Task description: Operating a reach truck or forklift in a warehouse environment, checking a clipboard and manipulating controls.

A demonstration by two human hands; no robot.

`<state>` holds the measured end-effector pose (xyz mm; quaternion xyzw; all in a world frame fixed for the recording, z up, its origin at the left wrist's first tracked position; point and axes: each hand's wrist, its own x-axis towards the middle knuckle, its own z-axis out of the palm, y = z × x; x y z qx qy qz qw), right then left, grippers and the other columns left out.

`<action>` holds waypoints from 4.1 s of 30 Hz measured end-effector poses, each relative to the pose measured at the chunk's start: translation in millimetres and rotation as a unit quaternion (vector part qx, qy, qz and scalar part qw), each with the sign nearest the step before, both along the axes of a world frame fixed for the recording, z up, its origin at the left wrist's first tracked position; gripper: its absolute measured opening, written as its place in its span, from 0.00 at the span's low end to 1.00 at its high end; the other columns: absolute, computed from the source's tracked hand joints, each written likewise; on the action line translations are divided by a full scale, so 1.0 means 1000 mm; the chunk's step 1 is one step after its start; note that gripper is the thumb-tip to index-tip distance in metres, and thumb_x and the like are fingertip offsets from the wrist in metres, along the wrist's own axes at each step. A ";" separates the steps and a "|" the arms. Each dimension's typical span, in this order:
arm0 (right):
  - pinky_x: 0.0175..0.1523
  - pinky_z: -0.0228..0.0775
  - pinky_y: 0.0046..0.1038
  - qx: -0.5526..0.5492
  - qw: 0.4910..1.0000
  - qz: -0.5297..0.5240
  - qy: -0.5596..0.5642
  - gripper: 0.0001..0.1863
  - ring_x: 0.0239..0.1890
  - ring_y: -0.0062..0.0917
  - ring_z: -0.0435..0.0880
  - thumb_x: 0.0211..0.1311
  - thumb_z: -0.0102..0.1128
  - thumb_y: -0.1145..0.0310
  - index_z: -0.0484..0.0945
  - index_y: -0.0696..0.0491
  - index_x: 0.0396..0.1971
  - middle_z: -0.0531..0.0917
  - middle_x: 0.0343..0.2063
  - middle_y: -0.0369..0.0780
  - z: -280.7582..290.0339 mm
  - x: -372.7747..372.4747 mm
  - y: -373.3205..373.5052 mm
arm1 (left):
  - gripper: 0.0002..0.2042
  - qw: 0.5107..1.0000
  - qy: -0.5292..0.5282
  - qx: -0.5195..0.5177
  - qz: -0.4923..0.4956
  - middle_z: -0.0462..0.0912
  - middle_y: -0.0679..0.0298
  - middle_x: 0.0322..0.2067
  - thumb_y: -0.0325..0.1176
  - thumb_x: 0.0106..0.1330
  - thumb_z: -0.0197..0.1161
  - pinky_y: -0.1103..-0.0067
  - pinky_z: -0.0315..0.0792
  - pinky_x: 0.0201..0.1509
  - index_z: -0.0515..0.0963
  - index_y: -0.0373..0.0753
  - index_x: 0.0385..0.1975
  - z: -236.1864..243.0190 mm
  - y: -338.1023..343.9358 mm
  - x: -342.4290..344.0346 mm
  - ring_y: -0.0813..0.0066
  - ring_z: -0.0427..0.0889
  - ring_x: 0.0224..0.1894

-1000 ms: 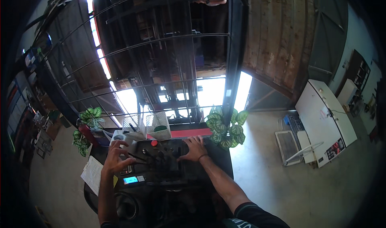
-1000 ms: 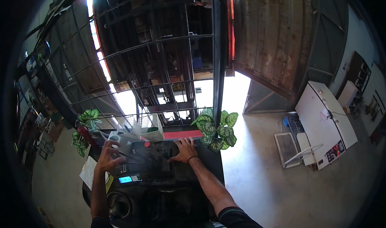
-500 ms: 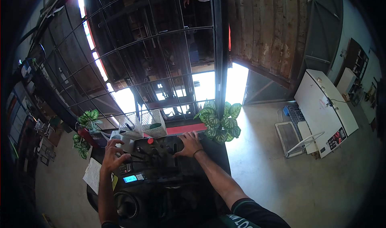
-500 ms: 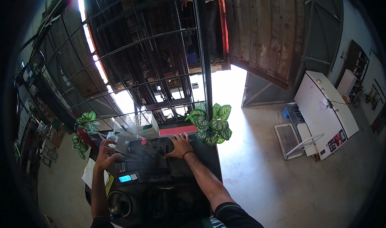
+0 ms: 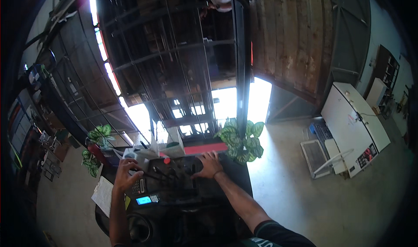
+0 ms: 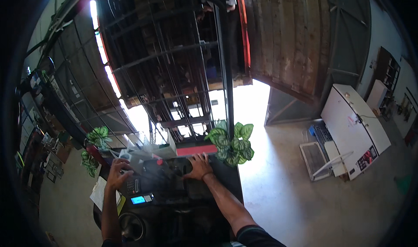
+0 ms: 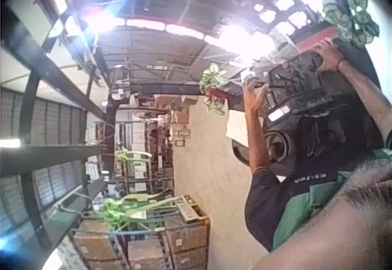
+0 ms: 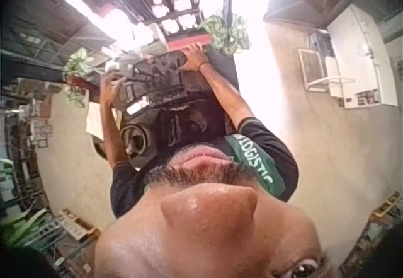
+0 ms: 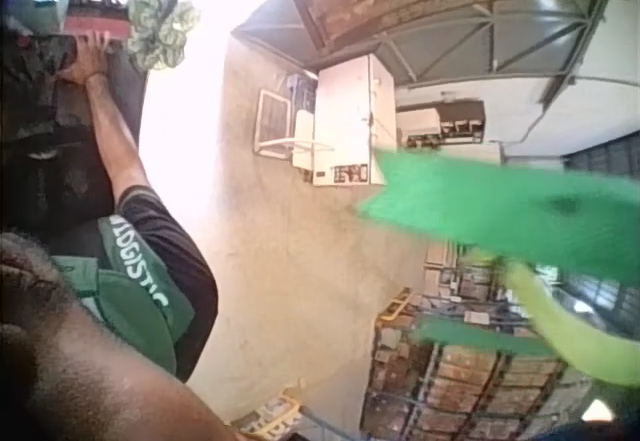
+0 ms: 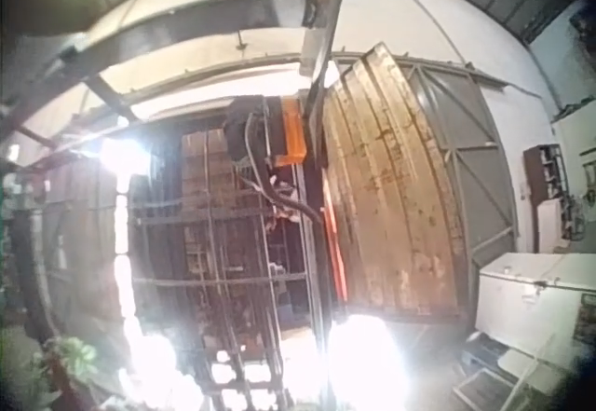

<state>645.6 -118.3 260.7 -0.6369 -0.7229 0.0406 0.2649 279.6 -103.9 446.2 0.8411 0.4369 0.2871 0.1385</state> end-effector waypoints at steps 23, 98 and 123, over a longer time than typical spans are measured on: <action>0.70 0.55 0.45 0.007 0.995 -0.102 0.003 0.34 0.63 0.36 0.73 0.57 0.66 0.43 0.78 0.50 0.58 0.80 0.54 0.43 -0.010 -0.037 0.019 | 0.34 0.981 0.149 -0.070 0.102 0.89 0.52 0.33 0.69 0.55 0.67 0.68 0.80 0.49 0.89 0.38 0.40 -0.006 0.096 -0.006 0.55 0.90 0.39; 0.77 0.40 0.51 -0.010 0.997 -0.078 -0.019 0.44 0.67 0.34 0.66 0.54 0.60 0.27 0.79 0.48 0.59 0.76 0.57 0.40 -0.021 -0.054 0.024 | 0.33 0.987 0.057 -0.122 0.084 0.89 0.53 0.39 0.61 0.56 0.73 0.69 0.81 0.48 0.84 0.34 0.48 -0.017 0.081 -0.021 0.61 0.90 0.40; 0.77 0.40 0.51 0.005 0.998 -0.063 0.021 0.41 0.65 0.34 0.70 0.55 0.58 0.26 0.84 0.49 0.52 0.79 0.54 0.40 -0.016 -0.047 0.025 | 0.29 0.986 0.039 -0.148 0.061 0.90 0.54 0.39 0.56 0.56 0.73 0.70 0.81 0.48 0.86 0.37 0.48 -0.010 0.058 -0.022 0.63 0.90 0.41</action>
